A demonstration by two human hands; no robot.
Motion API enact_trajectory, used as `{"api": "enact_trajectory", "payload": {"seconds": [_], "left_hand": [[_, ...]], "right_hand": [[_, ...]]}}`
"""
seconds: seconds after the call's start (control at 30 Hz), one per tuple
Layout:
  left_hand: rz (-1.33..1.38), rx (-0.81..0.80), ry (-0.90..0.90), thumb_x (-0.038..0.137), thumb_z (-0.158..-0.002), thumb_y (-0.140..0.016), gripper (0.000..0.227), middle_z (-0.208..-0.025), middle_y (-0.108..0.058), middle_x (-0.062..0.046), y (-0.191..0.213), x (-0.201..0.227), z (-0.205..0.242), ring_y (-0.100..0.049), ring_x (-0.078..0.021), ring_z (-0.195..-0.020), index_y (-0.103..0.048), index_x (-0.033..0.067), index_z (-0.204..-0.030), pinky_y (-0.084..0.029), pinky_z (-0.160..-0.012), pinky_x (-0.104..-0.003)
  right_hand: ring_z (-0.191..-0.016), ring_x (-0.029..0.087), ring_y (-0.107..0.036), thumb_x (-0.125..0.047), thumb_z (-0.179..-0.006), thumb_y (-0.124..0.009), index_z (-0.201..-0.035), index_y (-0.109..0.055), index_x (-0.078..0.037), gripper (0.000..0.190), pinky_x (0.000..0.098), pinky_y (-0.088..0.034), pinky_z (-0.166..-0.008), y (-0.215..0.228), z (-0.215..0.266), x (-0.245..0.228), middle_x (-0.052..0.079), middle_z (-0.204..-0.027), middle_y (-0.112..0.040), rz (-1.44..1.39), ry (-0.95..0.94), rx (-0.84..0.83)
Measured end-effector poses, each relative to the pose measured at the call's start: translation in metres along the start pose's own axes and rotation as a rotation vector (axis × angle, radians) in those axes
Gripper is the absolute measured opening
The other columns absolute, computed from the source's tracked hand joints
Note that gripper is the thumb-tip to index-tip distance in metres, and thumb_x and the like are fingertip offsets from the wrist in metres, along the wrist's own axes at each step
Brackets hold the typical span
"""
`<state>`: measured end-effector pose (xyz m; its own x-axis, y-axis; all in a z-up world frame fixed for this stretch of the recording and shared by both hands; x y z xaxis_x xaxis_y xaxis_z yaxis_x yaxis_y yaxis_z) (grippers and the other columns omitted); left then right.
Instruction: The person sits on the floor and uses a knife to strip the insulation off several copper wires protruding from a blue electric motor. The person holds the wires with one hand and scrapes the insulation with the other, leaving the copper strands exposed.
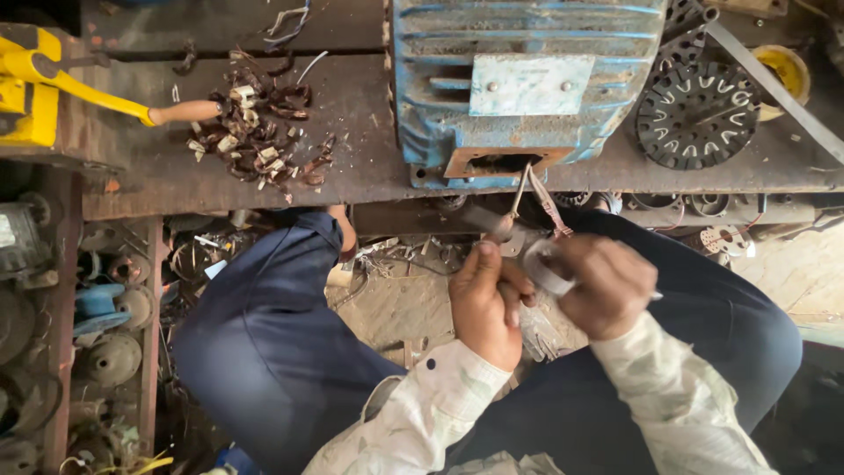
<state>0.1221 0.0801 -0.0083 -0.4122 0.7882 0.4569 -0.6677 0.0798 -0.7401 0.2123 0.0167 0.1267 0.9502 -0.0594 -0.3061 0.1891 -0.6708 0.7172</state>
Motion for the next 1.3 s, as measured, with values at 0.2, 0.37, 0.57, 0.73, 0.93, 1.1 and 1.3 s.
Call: {"api": "enact_trajectory", "payload": {"seconds": [0.2, 0.37, 0.57, 0.73, 0.93, 1.1, 1.3], "left_hand": [[0.148, -0.079, 0.008, 0.030, -0.110, -0.048, 0.046, -0.063, -0.061, -0.001, -0.003, 0.000, -0.001, -0.039, -0.0056, -0.040, -0.061, -0.0010, -0.141, -0.038, -0.044, -0.022], [0.086, -0.075, -0.036, 0.033, -0.108, -0.051, 0.046, -0.061, -0.059, -0.002, -0.005, 0.003, -0.004, -0.036, -0.0055, -0.038, -0.063, 0.0019, -0.140, -0.040, -0.046, -0.022], [0.004, -0.038, -0.046, 0.033, -0.106, -0.053, 0.046, -0.063, -0.060, -0.003, -0.003, 0.005, -0.006, -0.039, -0.0053, -0.041, -0.065, 0.0017, -0.138, -0.029, -0.038, -0.019], [-0.137, 0.040, -0.102, 0.030, -0.106, -0.052, 0.043, -0.062, -0.062, -0.006, 0.007, 0.010, 0.002, -0.040, -0.0057, -0.040, -0.067, 0.0007, -0.134, -0.028, -0.036, -0.021], [-0.145, 0.083, -0.100, 0.029, -0.106, -0.054, 0.041, -0.060, -0.062, -0.007, 0.011, 0.011, 0.003, -0.040, -0.0052, -0.039, -0.070, 0.0004, -0.131, -0.028, -0.037, -0.021], [-0.158, 0.028, -0.124, 0.031, -0.106, -0.055, 0.043, -0.061, -0.064, -0.007, 0.010, 0.016, 0.000, -0.040, -0.0048, -0.040, -0.069, -0.0010, -0.132, -0.028, -0.038, -0.020], [-0.118, -0.026, -0.133, 0.034, -0.107, -0.053, 0.047, -0.060, -0.060, -0.002, 0.009, 0.012, -0.001, -0.045, -0.0052, -0.043, -0.066, -0.0005, -0.136, -0.028, -0.038, -0.021]], "right_hand": [[-0.080, 0.026, -0.074, 0.006, -0.085, -0.078, -0.107, -0.073, 0.002, 0.023, 0.0330, -0.056, -0.069, -0.002, 0.004, 0.011, 0.013, -0.096, -0.073, -0.051, -0.269, 0.036], [-0.080, 0.027, -0.073, 0.004, -0.081, -0.079, -0.103, -0.073, 0.000, 0.023, 0.0349, -0.056, -0.069, -0.007, -0.002, 0.005, 0.012, -0.094, -0.072, -0.042, -0.214, 0.008], [-0.075, 0.028, -0.071, 0.003, -0.074, -0.081, -0.098, -0.070, -0.001, 0.027, 0.0350, -0.055, -0.066, -0.007, -0.003, 0.001, 0.013, -0.092, -0.072, -0.094, -0.106, -0.017], [-0.078, 0.026, -0.072, 0.001, -0.078, -0.085, -0.102, -0.071, -0.002, 0.028, 0.0344, -0.057, -0.068, -0.005, 0.006, -0.001, 0.012, -0.093, -0.072, -0.105, -0.127, -0.016], [-0.080, 0.026, -0.074, 0.005, -0.082, -0.079, -0.107, -0.073, -0.001, 0.027, 0.0348, -0.057, -0.069, -0.007, 0.013, 0.007, 0.013, -0.096, -0.073, -0.074, -0.284, -0.019], [-0.079, 0.028, -0.072, 0.006, -0.075, -0.078, -0.100, -0.070, -0.001, 0.027, 0.0350, -0.057, -0.069, -0.006, 0.009, 0.008, 0.014, -0.093, -0.072, -0.041, -0.235, 0.036], [-0.077, 0.026, -0.073, 0.004, -0.078, -0.078, -0.101, -0.070, -0.003, 0.026, 0.0330, -0.057, -0.067, -0.013, 0.003, 0.001, 0.011, -0.092, -0.071, -0.204, -0.174, -0.042]]}}
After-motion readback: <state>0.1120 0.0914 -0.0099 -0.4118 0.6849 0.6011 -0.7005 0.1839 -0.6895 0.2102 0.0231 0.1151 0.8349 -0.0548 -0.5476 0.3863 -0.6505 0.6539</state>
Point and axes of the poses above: each hand's wrist, its own z-axis away from the middle knuckle, its own y-axis out of the back of the hand, x = y × z, the point moved 9 cm from there along -z, towards the middle knuckle
